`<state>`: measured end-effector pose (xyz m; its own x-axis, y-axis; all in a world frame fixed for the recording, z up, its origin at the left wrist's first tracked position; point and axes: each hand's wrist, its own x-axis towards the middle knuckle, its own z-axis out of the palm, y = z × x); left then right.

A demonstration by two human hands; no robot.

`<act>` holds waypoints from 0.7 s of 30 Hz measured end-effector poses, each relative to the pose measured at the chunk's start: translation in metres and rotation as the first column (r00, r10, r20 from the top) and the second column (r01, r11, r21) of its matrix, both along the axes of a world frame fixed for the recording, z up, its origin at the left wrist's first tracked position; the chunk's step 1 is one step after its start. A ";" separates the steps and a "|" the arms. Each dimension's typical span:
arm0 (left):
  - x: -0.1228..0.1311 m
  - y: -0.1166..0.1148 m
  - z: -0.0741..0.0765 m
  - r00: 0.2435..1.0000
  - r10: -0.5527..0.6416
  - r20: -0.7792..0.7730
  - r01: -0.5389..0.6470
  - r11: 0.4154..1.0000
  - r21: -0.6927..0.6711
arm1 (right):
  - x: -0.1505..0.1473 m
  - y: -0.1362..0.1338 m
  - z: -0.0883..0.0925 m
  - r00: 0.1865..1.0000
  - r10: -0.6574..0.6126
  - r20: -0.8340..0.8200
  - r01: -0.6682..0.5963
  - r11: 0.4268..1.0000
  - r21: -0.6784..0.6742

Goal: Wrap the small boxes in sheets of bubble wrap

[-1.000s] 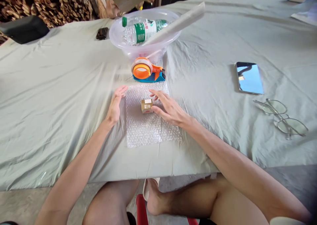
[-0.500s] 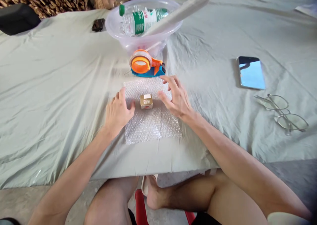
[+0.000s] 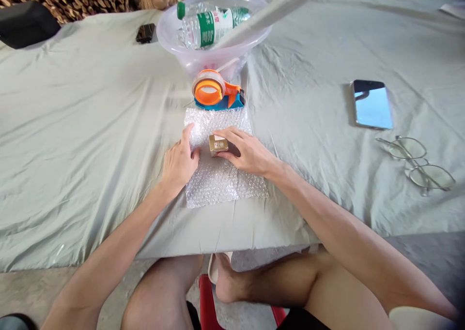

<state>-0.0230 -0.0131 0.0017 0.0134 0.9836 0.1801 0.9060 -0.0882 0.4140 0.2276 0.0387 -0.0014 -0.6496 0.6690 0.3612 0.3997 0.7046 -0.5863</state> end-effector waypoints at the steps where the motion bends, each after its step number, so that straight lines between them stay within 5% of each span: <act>1: 0.000 0.000 0.000 1.000 -0.008 0.030 0.008 1.000 0.026 | 0.001 0.000 0.001 1.000 -0.010 -0.011 0.010 1.000 0.009; 4: 0.001 0.000 0.001 0.984 -0.034 0.172 0.016 0.995 0.103 | 0.005 0.003 0.004 0.963 -0.258 -0.075 0.260 0.965 0.015; 7: 0.003 0.000 0.002 0.923 -0.083 0.375 0.011 0.982 0.188 | 0.008 0.007 0.010 0.807 -0.589 0.036 0.590 0.807 -0.016; 10: 0.006 0.002 0.004 0.807 -0.135 0.576 0.023 0.980 0.198 | 0.008 0.006 0.014 0.738 -0.629 0.247 0.653 0.757 -0.021; 13: 0.008 0.003 0.005 0.712 -0.141 0.688 0.051 0.987 0.150 | 0.003 -0.001 0.013 0.761 -0.599 0.248 0.634 0.769 -0.086; 16: 0.011 0.002 0.006 0.666 -0.161 0.729 0.043 0.983 0.177 | -0.002 -0.007 0.010 0.822 -0.569 0.010 0.549 0.789 -0.276; 21: 0.014 0.003 0.003 0.610 -0.238 0.756 0.062 0.965 0.253 | -0.008 -0.005 0.007 0.777 -0.416 -0.473 -0.007 0.746 -0.666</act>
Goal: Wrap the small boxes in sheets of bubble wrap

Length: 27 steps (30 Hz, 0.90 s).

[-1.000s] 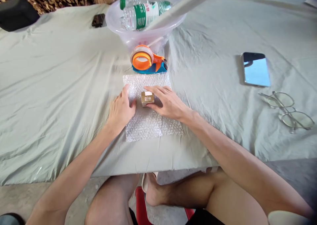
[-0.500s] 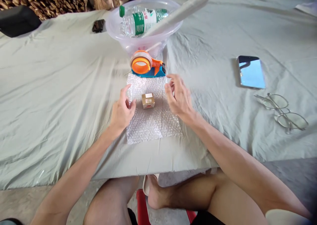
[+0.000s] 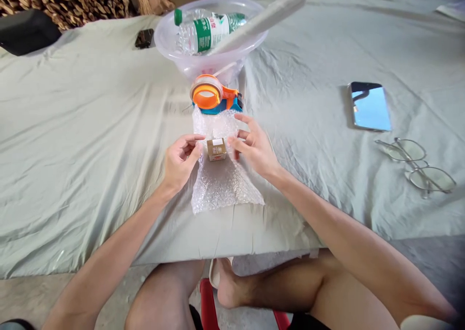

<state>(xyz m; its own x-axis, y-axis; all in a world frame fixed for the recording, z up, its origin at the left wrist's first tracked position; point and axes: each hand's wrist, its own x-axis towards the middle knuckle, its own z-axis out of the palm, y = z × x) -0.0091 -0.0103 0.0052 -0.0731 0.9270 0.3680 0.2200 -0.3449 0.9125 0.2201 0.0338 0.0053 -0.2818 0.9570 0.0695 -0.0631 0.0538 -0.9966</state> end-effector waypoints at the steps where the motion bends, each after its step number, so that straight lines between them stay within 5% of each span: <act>1: 0.000 0.001 -0.001 1.000 -0.015 0.004 0.015 1.000 0.009 | -0.001 0.001 -0.001 0.995 0.049 -0.084 -0.051 0.998 -0.023; 5: 0.000 0.002 -0.005 0.999 -0.033 0.003 0.033 0.998 0.053 | -0.005 0.004 -0.005 0.996 0.049 -0.076 -0.037 0.987 0.157; 11: 0.001 0.000 -0.007 0.969 0.073 -0.234 -0.017 0.973 0.231 | -0.010 -0.002 -0.013 0.994 -0.058 0.098 -0.004 0.841 0.541; 19: 0.005 -0.002 -0.016 0.892 0.093 -0.443 0.118 0.897 0.427 | -0.013 -0.002 -0.021 0.992 -0.004 0.130 -0.075 0.801 0.594; 27: 0.003 0.002 -0.020 0.911 0.134 -0.390 0.021 0.929 0.370 | -0.009 0.004 -0.026 0.936 -0.221 0.275 -0.065 0.659 0.750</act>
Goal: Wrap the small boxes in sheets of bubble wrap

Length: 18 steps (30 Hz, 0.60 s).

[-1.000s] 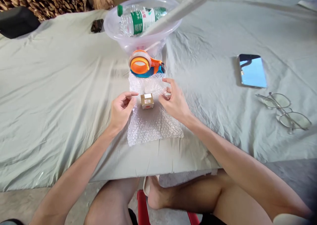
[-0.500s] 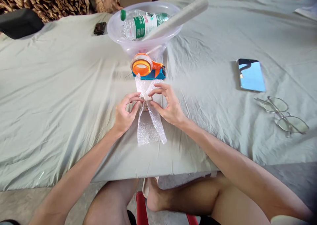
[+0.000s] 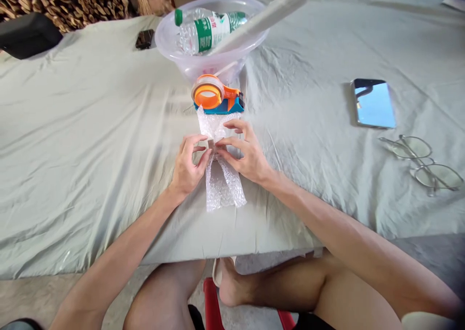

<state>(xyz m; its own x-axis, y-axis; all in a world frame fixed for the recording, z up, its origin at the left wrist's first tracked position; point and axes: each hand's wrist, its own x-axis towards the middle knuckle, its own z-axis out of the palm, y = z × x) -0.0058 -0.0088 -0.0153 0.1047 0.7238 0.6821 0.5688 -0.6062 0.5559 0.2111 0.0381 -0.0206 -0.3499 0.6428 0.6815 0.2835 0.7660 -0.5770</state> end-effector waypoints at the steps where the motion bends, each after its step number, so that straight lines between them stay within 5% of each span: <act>1: 0.000 -0.001 0.000 1.000 -0.002 -0.007 0.002 1.000 -0.018 | 0.000 0.000 0.000 1.000 -0.020 0.020 0.019 1.000 0.013; 10: 0.002 -0.003 0.006 0.999 0.031 -0.039 -0.032 0.999 -0.021 | 0.000 -0.002 0.001 0.995 0.063 0.078 -0.057 0.996 -0.070; 18: 0.004 -0.003 0.008 0.999 -0.020 0.029 0.023 0.994 -0.109 | -0.002 -0.006 0.011 0.999 0.003 0.050 0.000 0.999 -0.050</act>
